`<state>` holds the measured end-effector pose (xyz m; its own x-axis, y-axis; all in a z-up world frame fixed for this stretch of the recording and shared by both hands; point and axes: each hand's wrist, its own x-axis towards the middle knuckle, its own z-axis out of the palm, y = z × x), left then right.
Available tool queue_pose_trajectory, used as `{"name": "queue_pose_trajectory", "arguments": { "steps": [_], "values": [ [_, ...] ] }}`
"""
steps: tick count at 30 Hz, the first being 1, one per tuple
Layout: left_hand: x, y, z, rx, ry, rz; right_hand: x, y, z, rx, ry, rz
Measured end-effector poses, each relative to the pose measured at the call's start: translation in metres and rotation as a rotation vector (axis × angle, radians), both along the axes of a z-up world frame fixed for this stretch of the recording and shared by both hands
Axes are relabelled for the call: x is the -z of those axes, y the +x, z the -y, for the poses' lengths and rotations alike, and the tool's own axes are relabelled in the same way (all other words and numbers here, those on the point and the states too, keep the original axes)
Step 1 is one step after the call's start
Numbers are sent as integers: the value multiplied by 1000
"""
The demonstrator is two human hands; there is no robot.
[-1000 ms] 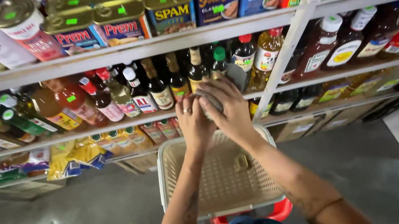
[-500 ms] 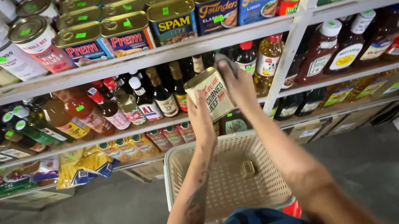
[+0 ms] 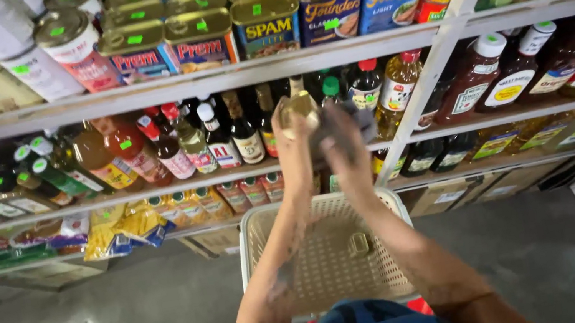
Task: Cleaning individual cans with a cloth and placing them neatly on a grocery store shelf.
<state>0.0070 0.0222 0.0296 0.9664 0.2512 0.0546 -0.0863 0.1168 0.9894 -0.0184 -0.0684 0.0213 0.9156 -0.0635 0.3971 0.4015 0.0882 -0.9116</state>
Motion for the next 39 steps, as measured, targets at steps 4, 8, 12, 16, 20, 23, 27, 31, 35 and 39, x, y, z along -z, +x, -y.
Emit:
{"name": "queue_pose_trajectory", "arguments": {
  "steps": [4, 8, 12, 16, 20, 23, 27, 31, 35, 39],
  "values": [
    [-19, -14, -2, -56, -262, 129, 6, 31, 1, 128, -472, 257],
    [4, 8, -15, -71, -691, -111, 65, 87, -2, 57, -35, -510],
    [42, 27, -22, -141, -818, -121, 10, -8, -16, 80, 49, -56],
    [74, 40, -24, -74, -771, -165, -2, -13, -12, 286, -507, 446],
    [29, 32, -21, -46, -717, -219, 44, 52, 26, -151, 207, -429],
    [16, 16, -6, -145, -458, -1, 64, 49, 23, -103, 524, -609],
    [6, -10, 13, -177, 64, 216, 28, 18, 8, -33, 820, -420],
    [31, -5, 20, -133, 74, 132, 1, -8, 13, 262, 55, -90],
    [21, -15, 23, -104, 21, 146, 16, 12, 23, 265, -709, 530],
    [83, 28, 5, -52, -58, 61, -14, 17, 30, -115, -266, 256]
  ]
}}
